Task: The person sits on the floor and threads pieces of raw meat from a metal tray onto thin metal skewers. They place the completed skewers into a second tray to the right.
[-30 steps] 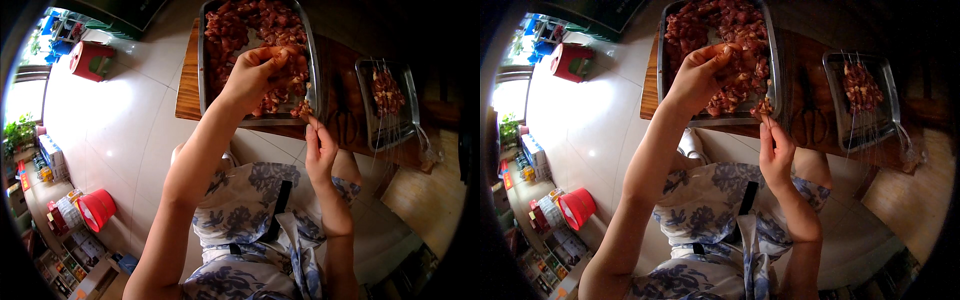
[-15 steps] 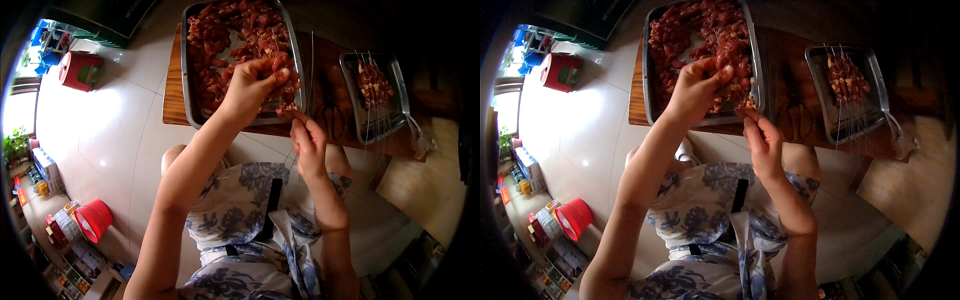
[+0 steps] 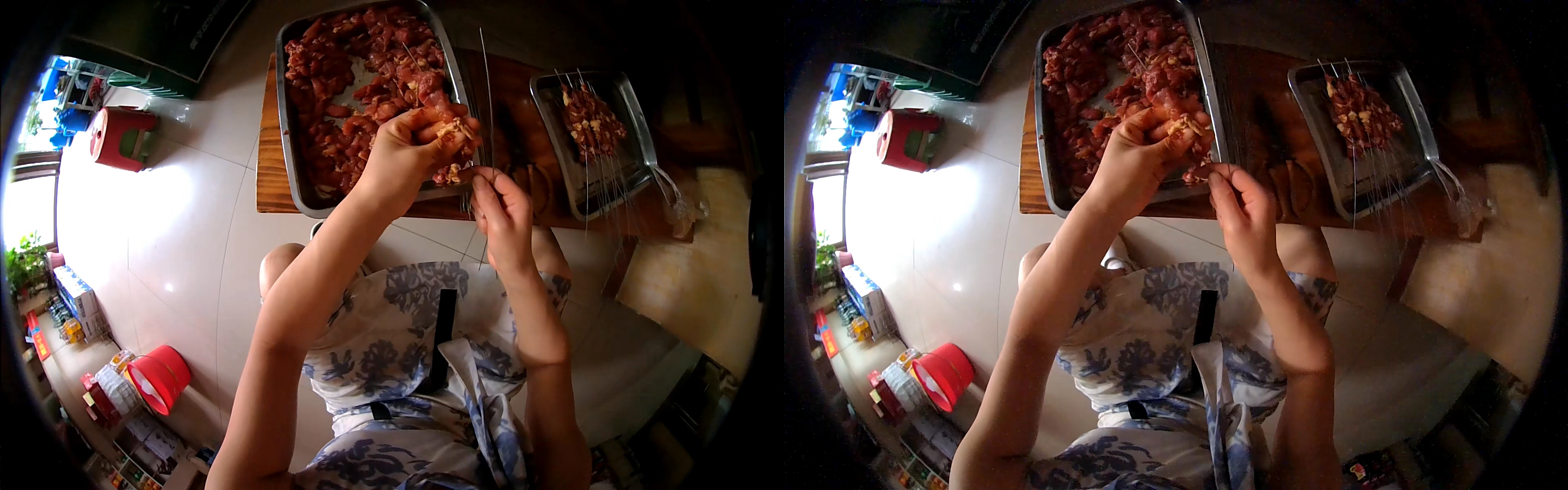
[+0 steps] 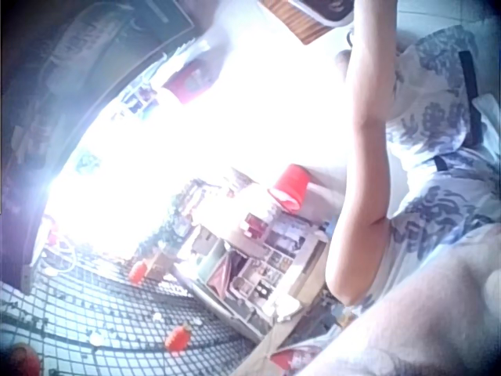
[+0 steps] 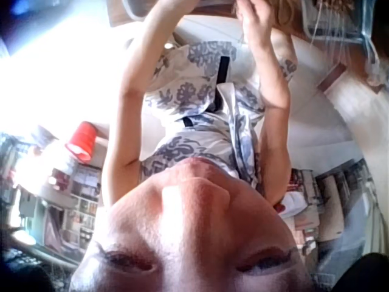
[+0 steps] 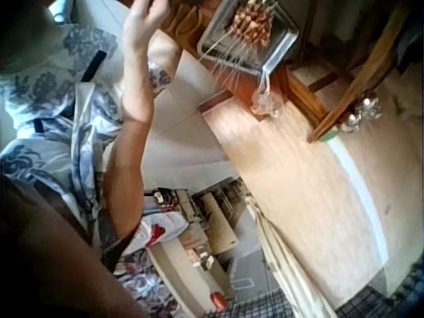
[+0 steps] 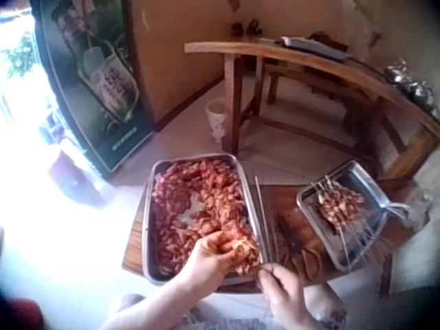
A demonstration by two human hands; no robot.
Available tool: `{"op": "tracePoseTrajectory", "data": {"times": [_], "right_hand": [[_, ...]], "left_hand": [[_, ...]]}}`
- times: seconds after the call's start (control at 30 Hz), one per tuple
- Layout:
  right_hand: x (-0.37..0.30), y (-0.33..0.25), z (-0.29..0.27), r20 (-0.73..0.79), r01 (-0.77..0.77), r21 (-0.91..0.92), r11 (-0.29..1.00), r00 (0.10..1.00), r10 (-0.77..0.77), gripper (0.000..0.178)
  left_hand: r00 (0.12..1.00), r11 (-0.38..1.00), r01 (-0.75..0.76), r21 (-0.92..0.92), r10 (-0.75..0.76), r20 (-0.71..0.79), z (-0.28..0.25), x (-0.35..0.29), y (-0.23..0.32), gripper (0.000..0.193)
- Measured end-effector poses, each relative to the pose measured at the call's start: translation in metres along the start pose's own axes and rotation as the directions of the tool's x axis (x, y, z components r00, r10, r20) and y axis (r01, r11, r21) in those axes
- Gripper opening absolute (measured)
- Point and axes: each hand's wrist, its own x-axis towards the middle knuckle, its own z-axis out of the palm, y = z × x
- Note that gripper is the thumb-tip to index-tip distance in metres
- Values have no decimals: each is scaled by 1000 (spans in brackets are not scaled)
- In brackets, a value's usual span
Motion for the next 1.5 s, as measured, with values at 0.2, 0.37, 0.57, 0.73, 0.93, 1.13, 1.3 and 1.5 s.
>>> {"op": "tracePoseTrajectory", "data": {"times": [0.2,0.37,0.57,0.73,0.93,1.13,1.3,1.5], "right_hand": [[0,-10,-11,-108,25,-3,1000,994,-25,18],[14,-36,-60,-249,211,-643,736,851,-462,20],[25,-52,-139,-378,-339,-924,177,737,-560,26],[15,-49,-145,-385,-320,-921,222,659,-646,26],[-11,-53,-34,-158,149,-526,837,950,-269,28],[-4,5,-7,-85,113,-274,955,986,-141,26],[-8,10,-2,-21,122,-237,964,991,-130,28],[-6,10,-10,-23,85,-298,951,995,-96,26]], "left_hand": [[987,1000,10,-20,-6,162,4,5,4,46],[994,919,-87,385,57,89,-27,15,6,46],[968,797,-151,584,238,-75,-39,13,29,36],[953,660,-132,740,291,-89,-53,21,43,34],[893,485,-69,872,420,-163,-80,6,56,37],[864,185,-3,983,495,-91,-83,15,51,33],[881,-221,-177,959,398,254,-73,28,17,30],[965,152,-46,987,263,4,-67,30,39,21]]}}
